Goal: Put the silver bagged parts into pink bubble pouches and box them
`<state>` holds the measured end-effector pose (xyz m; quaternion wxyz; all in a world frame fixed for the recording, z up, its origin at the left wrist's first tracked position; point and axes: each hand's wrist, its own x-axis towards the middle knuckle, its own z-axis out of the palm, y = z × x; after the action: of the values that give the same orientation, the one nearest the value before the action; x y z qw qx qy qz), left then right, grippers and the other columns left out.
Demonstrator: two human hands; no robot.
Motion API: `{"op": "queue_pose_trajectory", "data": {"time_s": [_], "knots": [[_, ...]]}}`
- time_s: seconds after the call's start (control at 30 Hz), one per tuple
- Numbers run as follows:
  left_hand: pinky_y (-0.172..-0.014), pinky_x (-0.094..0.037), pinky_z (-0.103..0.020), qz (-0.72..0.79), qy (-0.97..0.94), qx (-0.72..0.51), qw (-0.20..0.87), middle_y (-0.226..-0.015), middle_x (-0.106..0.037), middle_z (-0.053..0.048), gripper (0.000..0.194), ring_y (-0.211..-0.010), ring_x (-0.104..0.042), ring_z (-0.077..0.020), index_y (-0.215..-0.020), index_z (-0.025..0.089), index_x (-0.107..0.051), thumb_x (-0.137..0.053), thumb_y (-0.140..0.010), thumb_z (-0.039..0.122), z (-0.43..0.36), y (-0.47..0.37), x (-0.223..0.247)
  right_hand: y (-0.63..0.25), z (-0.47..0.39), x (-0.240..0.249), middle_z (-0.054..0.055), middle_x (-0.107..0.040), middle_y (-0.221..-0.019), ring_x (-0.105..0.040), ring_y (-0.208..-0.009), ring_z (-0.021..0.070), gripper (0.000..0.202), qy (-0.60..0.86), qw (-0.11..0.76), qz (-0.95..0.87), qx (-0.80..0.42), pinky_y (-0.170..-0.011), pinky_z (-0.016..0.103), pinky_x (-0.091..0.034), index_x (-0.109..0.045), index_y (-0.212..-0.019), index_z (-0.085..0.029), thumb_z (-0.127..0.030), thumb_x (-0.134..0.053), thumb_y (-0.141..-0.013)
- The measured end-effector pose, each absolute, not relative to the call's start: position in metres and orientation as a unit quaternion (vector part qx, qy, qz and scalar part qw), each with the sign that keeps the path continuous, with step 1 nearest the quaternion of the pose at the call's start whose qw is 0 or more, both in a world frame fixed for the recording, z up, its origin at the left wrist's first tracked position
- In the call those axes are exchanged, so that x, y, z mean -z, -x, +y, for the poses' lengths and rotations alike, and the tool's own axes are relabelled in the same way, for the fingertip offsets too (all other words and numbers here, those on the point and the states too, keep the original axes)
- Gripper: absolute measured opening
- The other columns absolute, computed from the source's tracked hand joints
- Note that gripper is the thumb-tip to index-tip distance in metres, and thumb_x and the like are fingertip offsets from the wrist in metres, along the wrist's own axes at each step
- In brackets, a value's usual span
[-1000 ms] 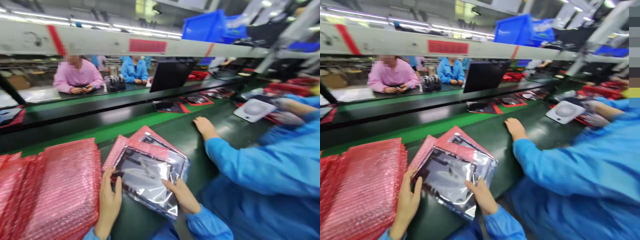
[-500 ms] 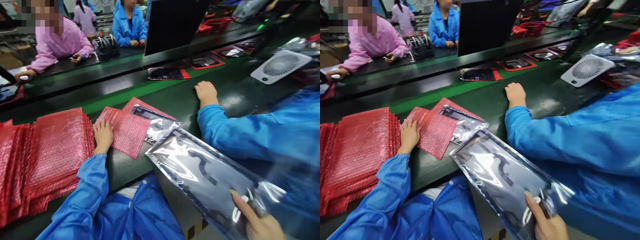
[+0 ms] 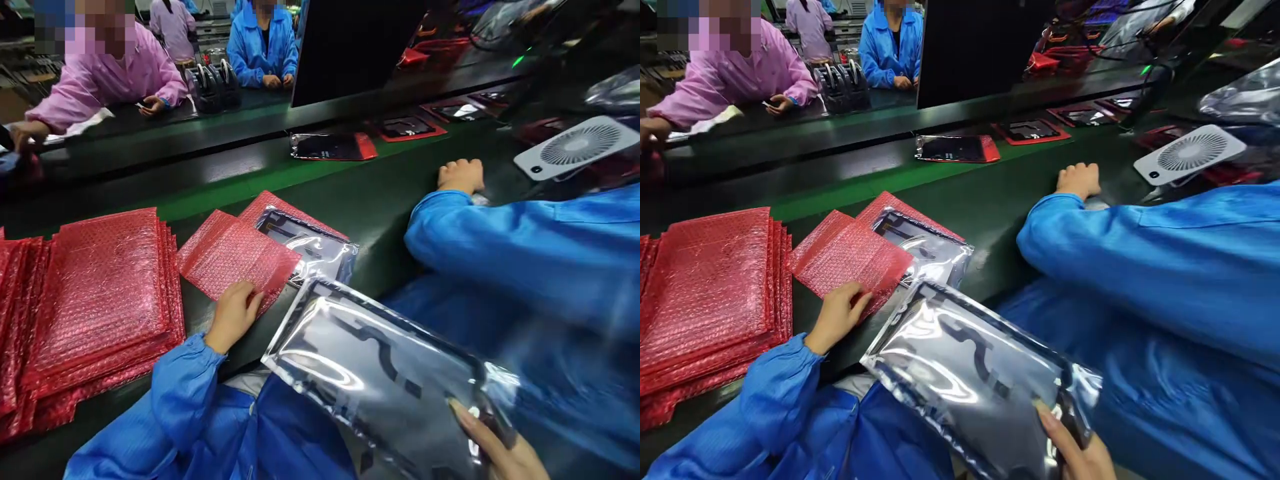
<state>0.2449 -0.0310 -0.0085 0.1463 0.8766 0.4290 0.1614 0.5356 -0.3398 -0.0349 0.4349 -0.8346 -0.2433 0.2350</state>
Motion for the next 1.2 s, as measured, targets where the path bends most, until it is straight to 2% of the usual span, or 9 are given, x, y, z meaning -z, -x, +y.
{"op": "queue_pose_trajectory", "data": {"time_s": [0.1,0.2,0.33,0.7,0.8,0.9,1.03,1.13,1.2], "knots": [[-0.066,-0.048,-0.029,0.373,-0.886,-0.248,0.117,-0.079,-0.067,-0.006,0.029,-0.071,-0.062,-0.0181,-0.08,0.017,-0.06,-0.039,-0.094,0.031,-0.042,-0.242,0.001,-0.5,-0.307,0.011,0.01,-0.067,-0.07,-0.059,-0.063,0.0295,0.049,0.815,0.465,-0.114,-0.328,-0.057,0.04,-0.046,-0.074,-0.076,-0.019,-0.064,-0.072,-0.056],[-0.082,-0.049,-0.034,0.289,-0.901,-0.321,0.048,-0.099,-0.069,-0.01,0.026,-0.09,-0.064,-0.0218,-0.09,0.015,-0.061,-0.042,-0.094,0.032,-0.052,-0.231,0.007,-0.46,-0.265,-0.006,0.007,-0.068,-0.075,-0.06,-0.067,0.024,0.052,0.734,0.557,-0.08,-0.38,-0.064,0.034,-0.048,-0.073,-0.081,-0.017,-0.06,-0.079,-0.053],[-0.087,-0.048,-0.038,0.254,-0.911,-0.324,-0.001,-0.103,-0.069,-0.013,0.032,-0.093,-0.066,-0.0254,-0.097,0.014,-0.062,-0.04,-0.094,0.036,-0.05,-0.208,0.03,-0.439,-0.235,-0.017,0.005,-0.066,-0.069,-0.06,-0.066,0.0212,0.053,0.646,0.613,-0.069,-0.449,-0.064,0.031,-0.047,-0.072,-0.08,-0.014,-0.055,-0.084,-0.049],[-0.092,-0.045,-0.034,0.23,-0.914,-0.322,-0.088,-0.109,-0.069,-0.011,0.035,-0.098,-0.066,-0.0214,-0.096,0.016,-0.061,-0.03,-0.096,0.032,-0.039,-0.19,0.045,-0.435,-0.228,-0.001,0.008,-0.069,-0.08,-0.063,-0.075,0.0245,0.055,0.663,0.631,-0.106,-0.388,-0.072,0.035,-0.049,-0.071,-0.089,-0.014,-0.056,-0.082,-0.056],[-0.088,-0.048,-0.031,0.245,-0.912,-0.322,-0.073,-0.111,-0.069,-0.009,0.037,-0.098,-0.066,-0.0197,-0.105,0.016,-0.06,-0.029,-0.096,0.036,-0.04,-0.192,0.047,-0.43,-0.225,0.002,0.008,-0.07,-0.082,-0.063,-0.074,0.024,0.052,0.65,0.634,-0.117,-0.402,-0.071,0.035,-0.049,-0.072,-0.089,-0.014,-0.054,-0.082,-0.057],[-0.086,-0.05,-0.031,0.276,-0.912,-0.299,-0.039,-0.113,-0.068,-0.009,0.035,-0.097,-0.067,-0.0201,-0.112,0.017,-0.057,-0.033,-0.094,0.034,-0.039,-0.187,0.055,-0.43,-0.222,0.011,0.008,-0.07,-0.084,-0.063,-0.079,0.0255,0.053,0.677,0.642,-0.101,-0.345,-0.073,0.035,-0.048,-0.071,-0.085,-0.015,-0.058,-0.081,-0.056],[-0.084,-0.05,-0.035,0.299,-0.901,-0.312,-0.03,-0.11,-0.068,-0.012,0.03,-0.095,-0.066,-0.0226,-0.107,0.017,-0.055,-0.032,-0.089,0.021,-0.036,-0.178,0.064,-0.433,-0.221,0.028,0.009,-0.07,-0.089,-0.062,-0.087,0.0272,0.059,0.725,0.632,-0.083,-0.26,-0.078,0.034,-0.047,-0.071,-0.085,-0.014,-0.064,-0.078,-0.055],[-0.082,-0.049,-0.043,0.335,-0.879,-0.339,-0.022,-0.106,-0.066,-0.016,0.023,-0.097,-0.062,-0.0295,-0.099,0.016,-0.055,-0.038,-0.086,0.026,-0.038,-0.167,0.067,-0.432,-0.222,0.036,0.008,-0.07,-0.09,-0.062,-0.089,0.0274,0.057,0.733,0.634,-0.078,-0.235,-0.078,0.033,-0.048,-0.07,-0.085,-0.014,-0.064,-0.076,-0.059],[-0.074,-0.048,-0.043,0.362,-0.869,-0.336,-0.013,-0.092,-0.067,-0.013,0.021,-0.086,-0.061,-0.0296,-0.092,0.019,-0.059,-0.042,-0.085,0.029,-0.042,-0.156,0.07,-0.432,-0.222,0.037,0.008,-0.07,-0.09,-0.063,-0.09,0.0274,0.055,0.737,0.631,-0.085,-0.227,-0.079,0.033,-0.048,-0.07,-0.088,-0.014,-0.063,-0.074,-0.063]]}}
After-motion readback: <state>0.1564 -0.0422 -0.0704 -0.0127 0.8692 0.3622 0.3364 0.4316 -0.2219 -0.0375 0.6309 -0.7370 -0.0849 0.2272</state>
